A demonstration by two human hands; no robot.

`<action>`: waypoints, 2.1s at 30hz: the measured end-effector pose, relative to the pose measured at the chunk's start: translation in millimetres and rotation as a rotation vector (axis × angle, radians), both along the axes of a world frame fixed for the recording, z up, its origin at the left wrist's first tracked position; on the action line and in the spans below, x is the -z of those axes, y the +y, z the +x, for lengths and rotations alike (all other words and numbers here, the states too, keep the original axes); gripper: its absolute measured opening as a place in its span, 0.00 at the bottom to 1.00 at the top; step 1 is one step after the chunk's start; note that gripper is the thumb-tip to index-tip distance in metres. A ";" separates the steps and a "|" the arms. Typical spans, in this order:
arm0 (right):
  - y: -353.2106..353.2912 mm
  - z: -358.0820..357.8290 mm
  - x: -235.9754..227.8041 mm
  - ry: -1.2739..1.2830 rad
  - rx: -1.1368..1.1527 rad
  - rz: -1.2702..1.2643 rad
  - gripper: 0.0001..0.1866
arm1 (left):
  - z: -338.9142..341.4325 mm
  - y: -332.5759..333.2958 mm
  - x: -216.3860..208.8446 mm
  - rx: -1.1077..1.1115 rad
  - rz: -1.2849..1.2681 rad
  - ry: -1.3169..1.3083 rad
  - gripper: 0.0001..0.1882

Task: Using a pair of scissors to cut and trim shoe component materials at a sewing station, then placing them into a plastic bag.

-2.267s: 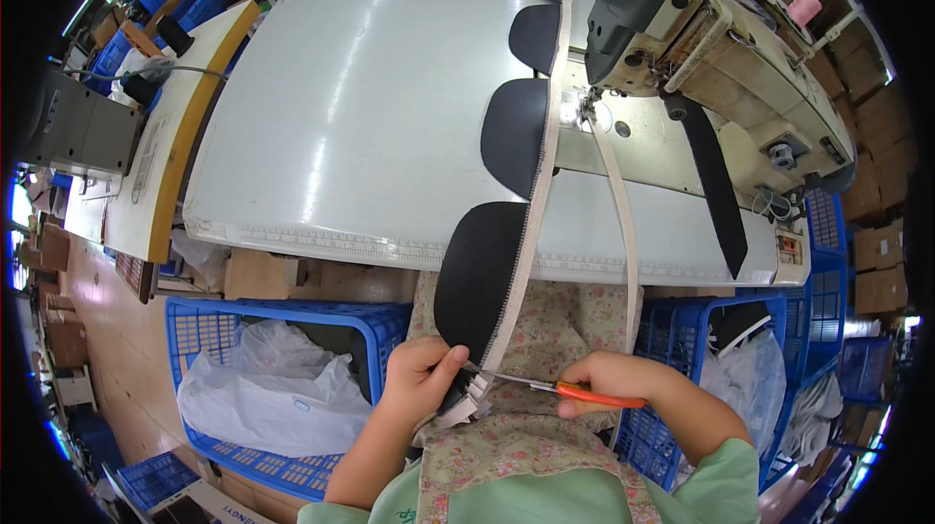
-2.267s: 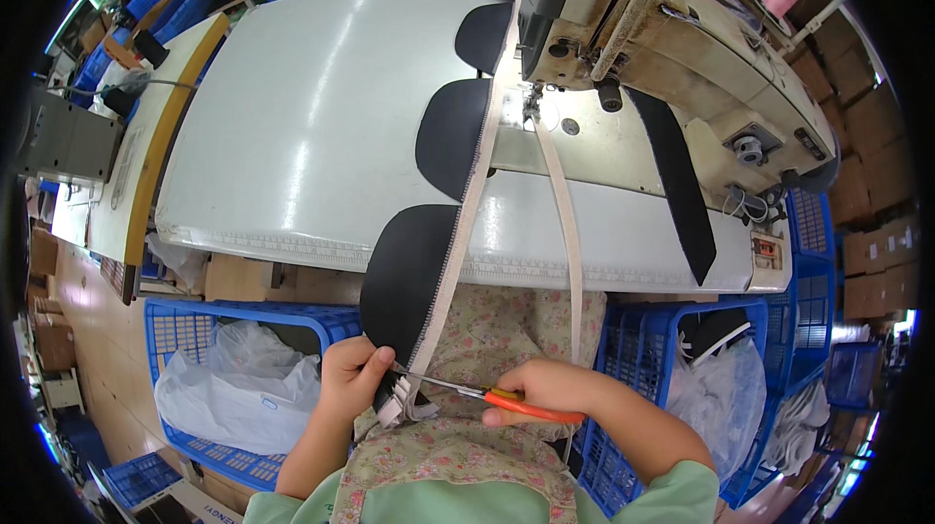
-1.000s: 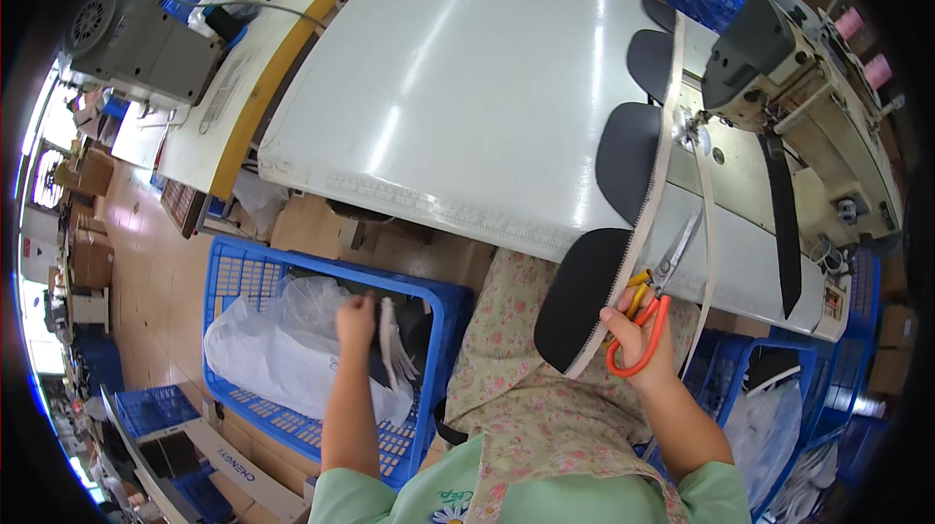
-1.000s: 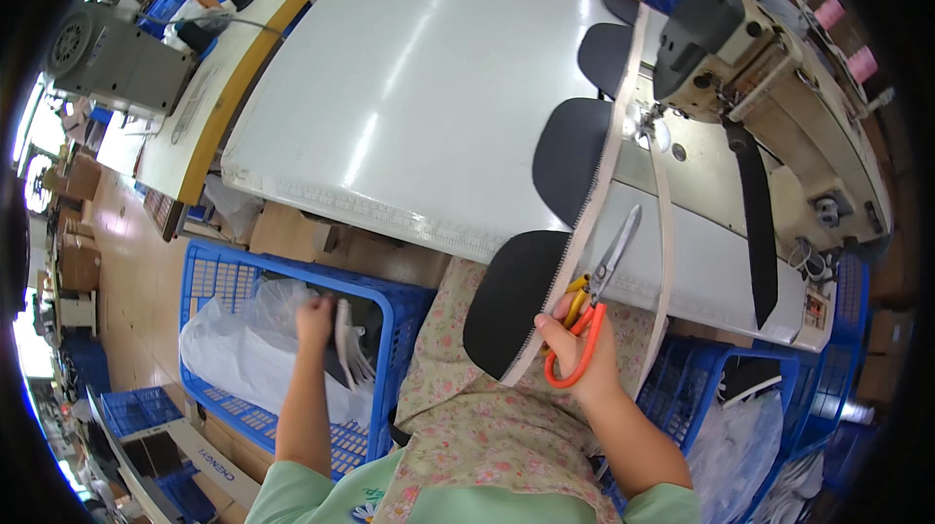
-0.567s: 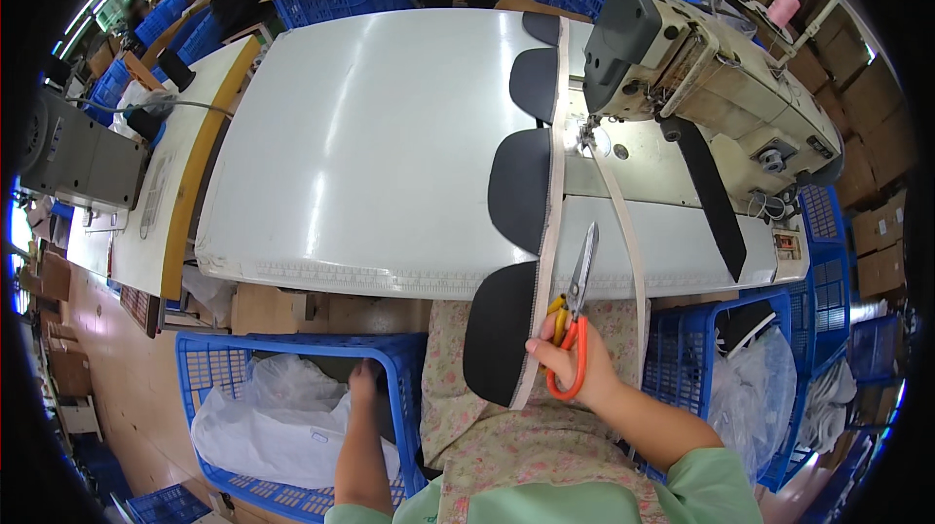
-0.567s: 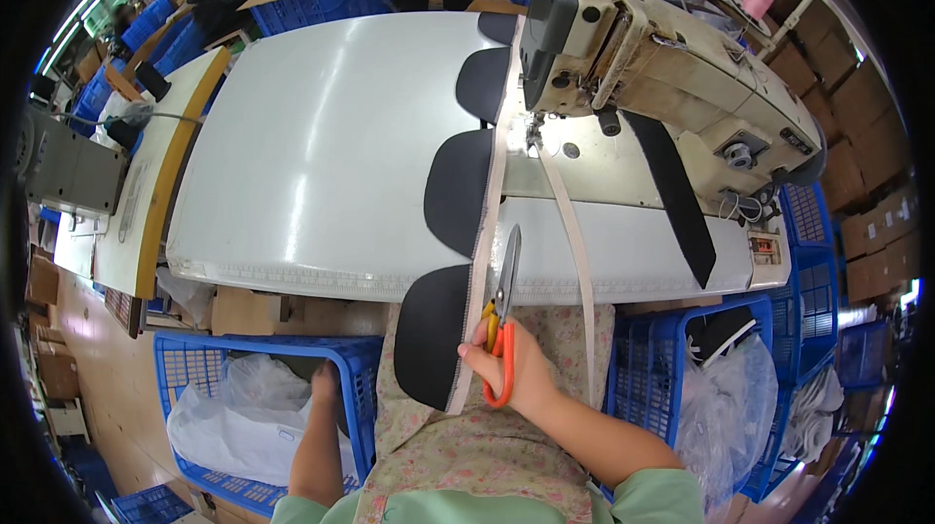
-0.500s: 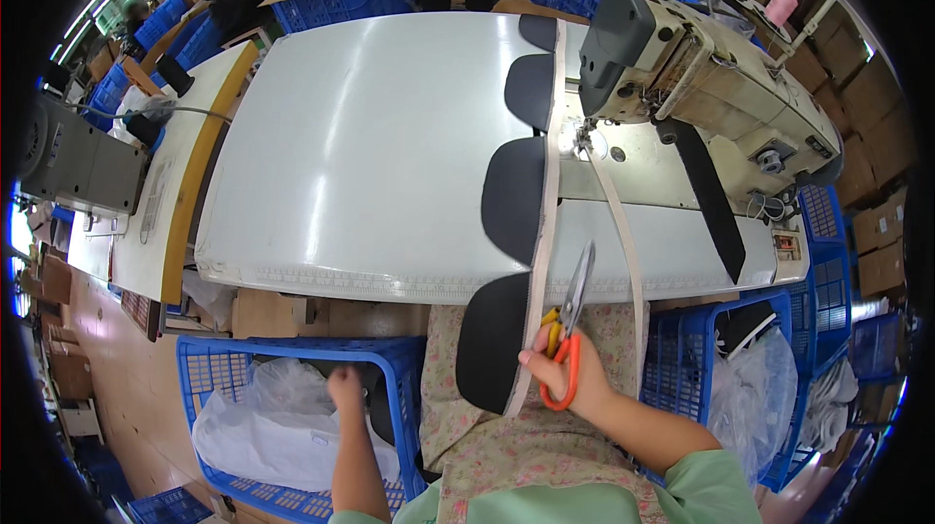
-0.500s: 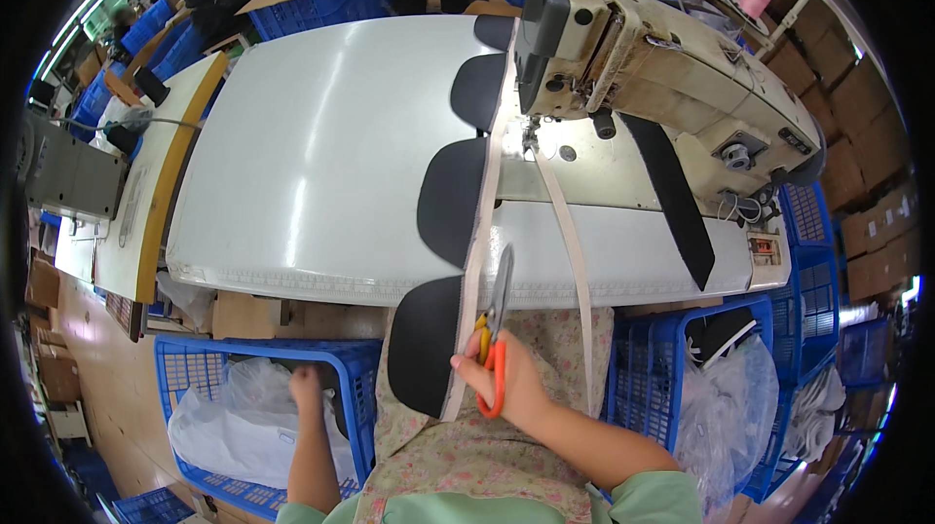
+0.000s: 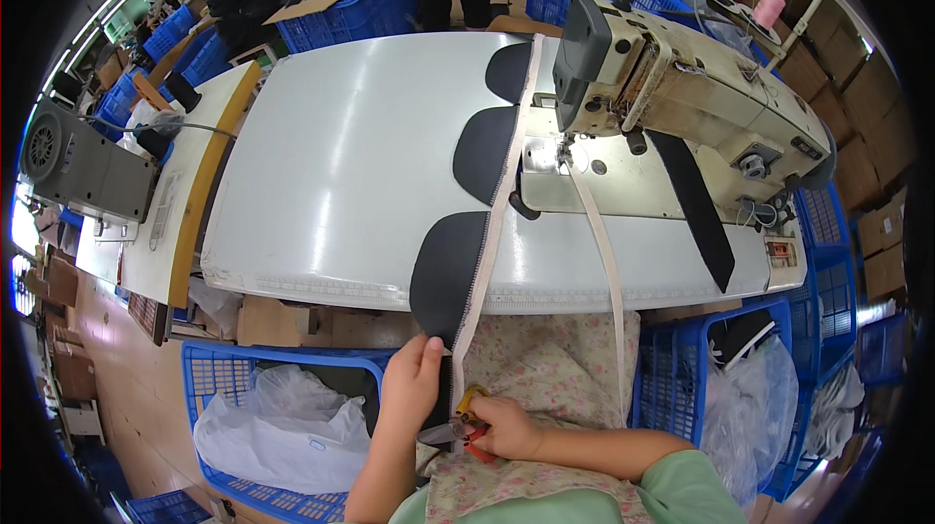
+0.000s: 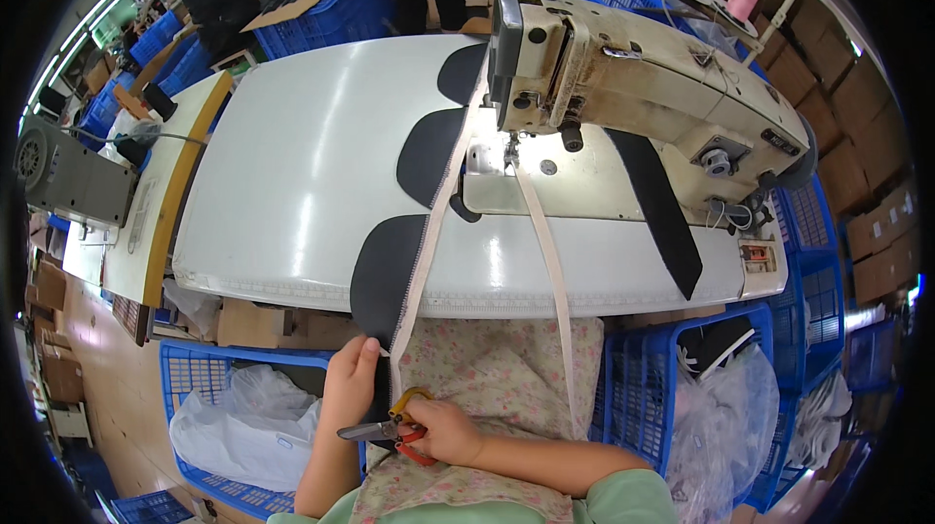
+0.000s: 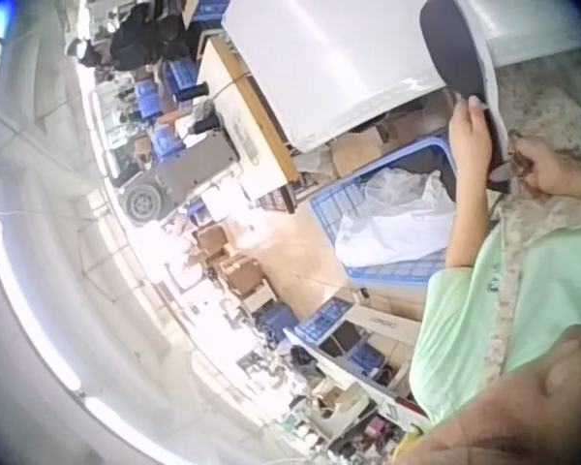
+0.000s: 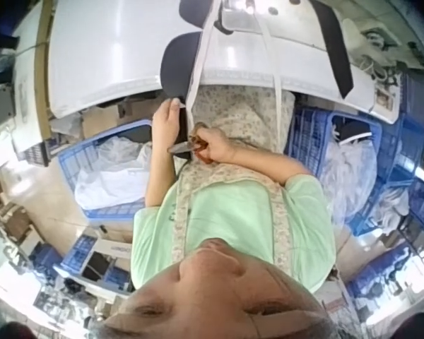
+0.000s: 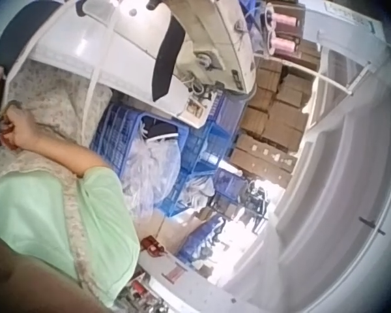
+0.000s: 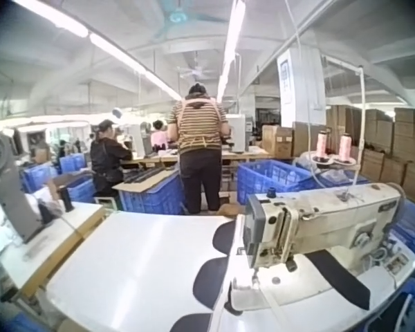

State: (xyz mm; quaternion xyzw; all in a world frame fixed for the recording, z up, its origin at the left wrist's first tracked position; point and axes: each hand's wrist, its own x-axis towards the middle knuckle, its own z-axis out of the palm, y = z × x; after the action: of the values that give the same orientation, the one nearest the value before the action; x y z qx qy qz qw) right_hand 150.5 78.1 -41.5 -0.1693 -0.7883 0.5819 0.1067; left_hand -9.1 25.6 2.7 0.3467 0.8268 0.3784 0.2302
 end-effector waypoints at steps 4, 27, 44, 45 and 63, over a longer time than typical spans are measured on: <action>4.0 2.3 -2.2 -0.050 -0.098 -0.091 0.13 | -1.9 -1.2 31.5 -0.154 0.225 -0.357 0.19; 110.1 46.9 -57.1 -0.561 -0.479 -0.084 0.30 | 11.0 -8.6 7.3 0.137 0.251 0.085 0.12; 97.5 46.7 -63.7 -0.661 -0.381 -0.008 0.31 | 12.3 -8.3 7.1 0.154 0.289 0.195 0.15; 97.6 47.6 -65.0 -0.660 -0.381 -0.007 0.31 | 12.4 -9.1 6.9 0.147 0.281 0.183 0.14; 50.0 -33.9 -36.6 -0.033 0.478 -0.592 0.11 | 5.1 -81.8 -22.5 0.130 0.038 -0.007 0.17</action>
State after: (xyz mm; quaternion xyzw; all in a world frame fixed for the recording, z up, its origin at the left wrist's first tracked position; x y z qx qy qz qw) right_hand 116.6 128.1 -5.0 -0.3813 -0.5258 0.7404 0.1731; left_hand -4.0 -56.2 25.2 0.4026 0.7945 0.3795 0.2503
